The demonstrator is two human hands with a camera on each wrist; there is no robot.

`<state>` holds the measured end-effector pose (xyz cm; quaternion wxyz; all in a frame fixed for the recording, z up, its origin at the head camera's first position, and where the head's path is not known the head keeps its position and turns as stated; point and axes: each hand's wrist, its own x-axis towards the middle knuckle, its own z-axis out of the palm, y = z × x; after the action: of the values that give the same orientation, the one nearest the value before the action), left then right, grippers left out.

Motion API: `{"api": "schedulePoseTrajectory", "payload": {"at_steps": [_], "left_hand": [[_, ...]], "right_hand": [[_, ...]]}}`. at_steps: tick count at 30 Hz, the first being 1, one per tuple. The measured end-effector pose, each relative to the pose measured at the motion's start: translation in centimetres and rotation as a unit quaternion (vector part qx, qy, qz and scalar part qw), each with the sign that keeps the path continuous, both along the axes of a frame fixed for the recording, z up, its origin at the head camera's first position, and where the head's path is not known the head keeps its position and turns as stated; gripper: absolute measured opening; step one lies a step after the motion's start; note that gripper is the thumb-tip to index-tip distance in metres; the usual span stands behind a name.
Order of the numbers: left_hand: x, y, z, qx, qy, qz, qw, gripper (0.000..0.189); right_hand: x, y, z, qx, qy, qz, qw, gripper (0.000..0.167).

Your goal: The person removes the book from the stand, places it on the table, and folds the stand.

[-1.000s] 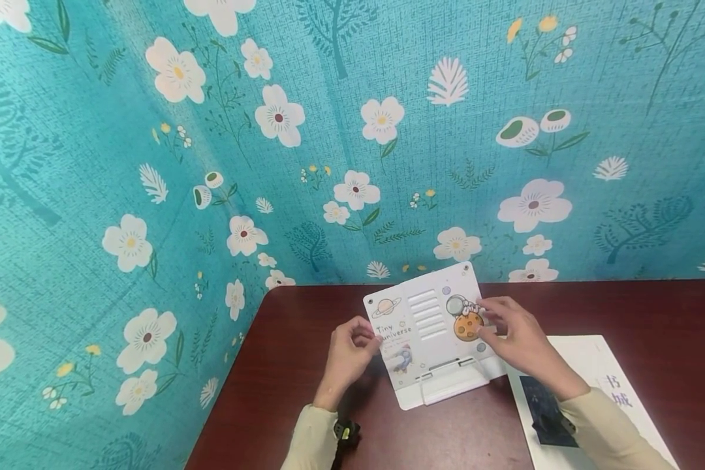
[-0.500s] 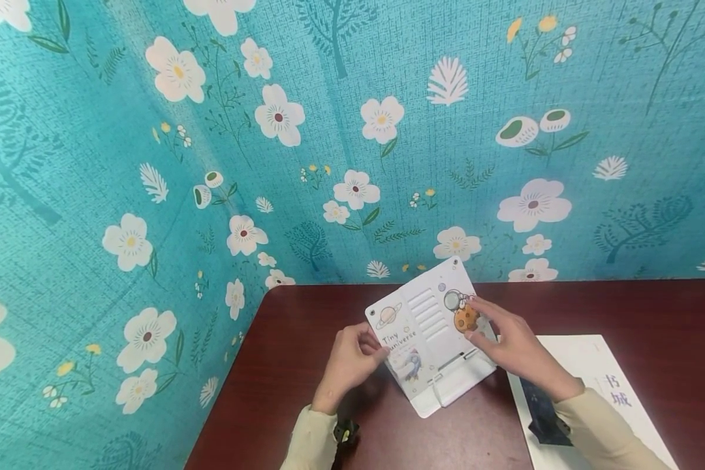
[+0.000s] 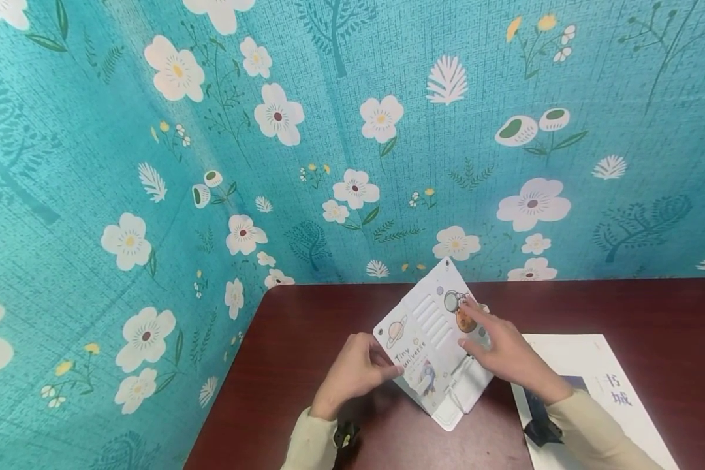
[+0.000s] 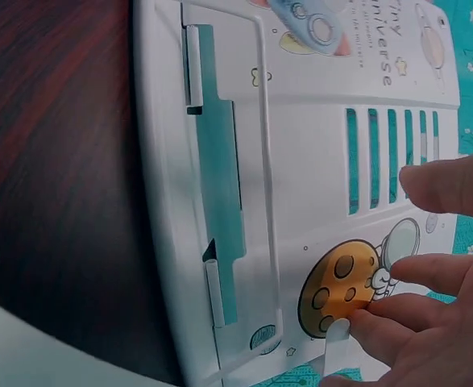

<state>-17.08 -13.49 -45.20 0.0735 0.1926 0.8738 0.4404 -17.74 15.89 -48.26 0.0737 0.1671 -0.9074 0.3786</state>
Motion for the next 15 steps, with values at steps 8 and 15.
{"api": "schedulePoseTrajectory", "payload": {"at_steps": [8, 15], "left_hand": [[0.7, 0.6, 0.5, -0.051, 0.041, -0.027, 0.9975, 0.026], [1.3, 1.6, 0.5, -0.072, 0.059, -0.022, 0.9954, 0.032]], "right_hand": [[0.6, -0.7, -0.2, 0.023, 0.023, 0.025, 0.9992, 0.065], [1.1, -1.4, -0.8, 0.035, 0.036, 0.047, 0.9976, 0.072]]}}
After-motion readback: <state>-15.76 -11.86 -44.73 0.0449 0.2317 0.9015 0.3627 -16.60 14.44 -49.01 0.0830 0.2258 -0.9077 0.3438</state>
